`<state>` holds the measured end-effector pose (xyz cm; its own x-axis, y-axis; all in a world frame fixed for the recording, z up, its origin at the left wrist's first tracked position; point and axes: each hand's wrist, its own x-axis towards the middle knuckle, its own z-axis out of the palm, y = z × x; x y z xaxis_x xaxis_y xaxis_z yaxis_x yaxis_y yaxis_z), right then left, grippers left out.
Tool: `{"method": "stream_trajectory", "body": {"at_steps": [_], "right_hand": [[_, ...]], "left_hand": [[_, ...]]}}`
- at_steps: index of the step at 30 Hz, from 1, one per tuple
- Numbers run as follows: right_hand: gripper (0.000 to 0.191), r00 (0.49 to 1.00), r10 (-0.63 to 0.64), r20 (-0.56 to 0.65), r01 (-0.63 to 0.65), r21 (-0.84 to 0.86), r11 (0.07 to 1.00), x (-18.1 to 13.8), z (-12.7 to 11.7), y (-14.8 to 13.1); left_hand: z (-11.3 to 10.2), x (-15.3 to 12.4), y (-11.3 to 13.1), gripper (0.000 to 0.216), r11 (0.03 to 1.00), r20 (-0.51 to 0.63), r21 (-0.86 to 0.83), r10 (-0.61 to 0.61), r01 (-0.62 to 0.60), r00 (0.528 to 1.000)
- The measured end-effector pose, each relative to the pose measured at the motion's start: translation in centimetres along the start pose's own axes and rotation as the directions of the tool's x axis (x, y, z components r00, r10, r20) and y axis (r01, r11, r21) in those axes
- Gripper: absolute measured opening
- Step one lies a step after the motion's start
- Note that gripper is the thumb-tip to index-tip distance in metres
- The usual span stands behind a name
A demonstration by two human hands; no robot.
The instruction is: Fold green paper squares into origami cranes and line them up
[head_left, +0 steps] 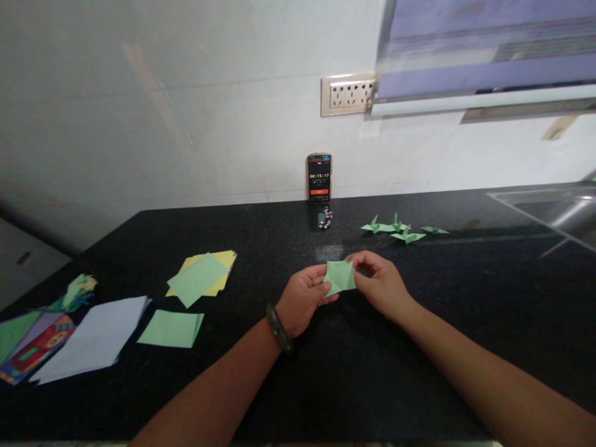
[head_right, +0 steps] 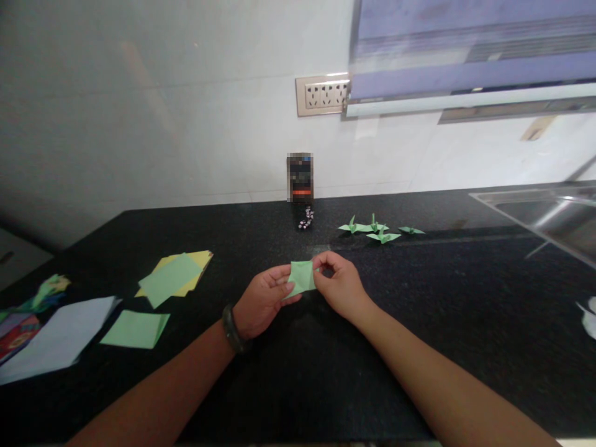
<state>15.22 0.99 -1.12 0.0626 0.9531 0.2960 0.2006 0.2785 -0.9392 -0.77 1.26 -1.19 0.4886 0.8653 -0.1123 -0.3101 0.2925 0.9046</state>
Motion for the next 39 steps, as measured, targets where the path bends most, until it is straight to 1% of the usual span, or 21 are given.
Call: {"method": "stream_trajectory", "body": {"at_steps": [1, 2, 4, 6, 9, 11, 13, 15, 18, 21, 24, 26, 29, 32, 37, 39], "right_hand": [[0.004, 0.999, -0.028, 0.031, 0.029, -0.041, 0.999, 0.0, -0.1, -0.1], [0.008, 0.997, -0.039, 0.063, 0.043, -0.061, 0.997, 0.0, -0.2, -0.2], [0.020, 0.993, -0.025, 0.114, 0.033, -0.070, 0.997, 0.0, -0.4, -0.5], [0.026, 0.989, -0.042, 0.145, 0.055, -0.090, 0.994, -0.1, -0.4, -0.7], [0.016, 0.968, -0.193, 0.162, 0.223, -0.192, 0.956, -0.5, -0.2, -0.6], [0.011, 0.938, -0.302, 0.170, 0.341, -0.299, 0.891, -0.8, 0.0, -0.6], [0.014, 0.903, -0.388, 0.182, 0.429, -0.405, 0.807, -1.1, 0.2, -0.6], [0.016, 0.863, -0.463, 0.202, 0.499, -0.483, 0.720, -1.3, 0.3, -0.8], [0.019, 0.804, -0.537, 0.256, 0.579, -0.543, 0.608, -1.4, 0.2, -1.2], [0.021, 0.778, -0.555, 0.295, 0.607, -0.581, 0.542, -1.4, 0.1, -1.4], [0.024, 0.779, -0.544, 0.310, 0.604, -0.604, 0.520, -1.4, 0.0, -1.6], [0.024, 0.780, -0.537, 0.321, 0.605, -0.605, 0.517, -1.4, 0.0, -1.8], [0.022, 0.780, -0.523, 0.343, 0.613, -0.587, 0.529, -1.5, 0.0, -2.0], [0.026, 0.794, -0.490, 0.361, 0.603, -0.571, 0.557, -1.6, 0.1, -2.1], [0.030, 0.809, -0.457, 0.370, 0.586, -0.570, 0.576, -1.7, 0.0, -2.0], [0.030, 0.811, -0.453, 0.371, 0.583, -0.576, 0.573, -1.8, 0.0, -2.1]], "left_hand": [[0.0, 0.0, 0.0, 0.038, 1.000, -0.002, 0.002, 0.004, -0.004, 1.000], [0.1, 0.0, 0.0, 0.038, 1.000, -0.005, 0.009, 0.004, -0.004, 1.000], [0.1, 0.0, 0.1, 0.038, 1.000, -0.020, 0.029, 0.002, -0.002, 1.000], [0.2, 0.0, 0.2, 0.037, 0.999, -0.047, 0.039, 0.006, -0.004, 0.999], [0.4, 0.1, 0.3, 0.035, 0.999, -0.091, 0.028, 0.024, -0.021, 0.996], [0.5, 0.1, 0.3, 0.033, 0.999, -0.115, 0.026, 0.037, -0.034, 0.993], [0.5, 0.1, 0.3, 0.032, 0.998, -0.119, 0.022, 0.056, -0.054, 0.991], [0.6, 0.1, 0.2, 0.032, 0.997, -0.113, -0.001, 0.078, -0.078, 0.991], [0.7, 0.1, 0.0, 0.031, 0.991, -0.118, -0.093, 0.087, -0.098, 0.989], [0.7, 0.2, 0.0, 0.026, 0.972, -0.098, -0.214, 0.079, -0.098, 0.992], [0.7, 0.3, 0.2, 0.017, 0.943, -0.084, -0.323, 0.052, -0.076, 0.995], [0.6, 0.4, 0.3, 0.016, 0.926, -0.083, -0.372, 0.028, -0.057, 0.996], [0.4, 0.4, 0.3, 0.016, 0.921, -0.078, -0.386, 0.012, -0.041, 0.997], [0.3, 0.3, 0.4, 0.013, 0.919, -0.071, -0.393, -0.001, -0.027, 0.997], [0.3, 0.2, 0.4, 0.015, 0.911, 0.009, -0.410, -0.040, 0.040, 0.999], [0.3, 0.1, 0.4, 0.015, 0.901, 0.020, -0.429, -0.058, 0.061, 0.998]]}}
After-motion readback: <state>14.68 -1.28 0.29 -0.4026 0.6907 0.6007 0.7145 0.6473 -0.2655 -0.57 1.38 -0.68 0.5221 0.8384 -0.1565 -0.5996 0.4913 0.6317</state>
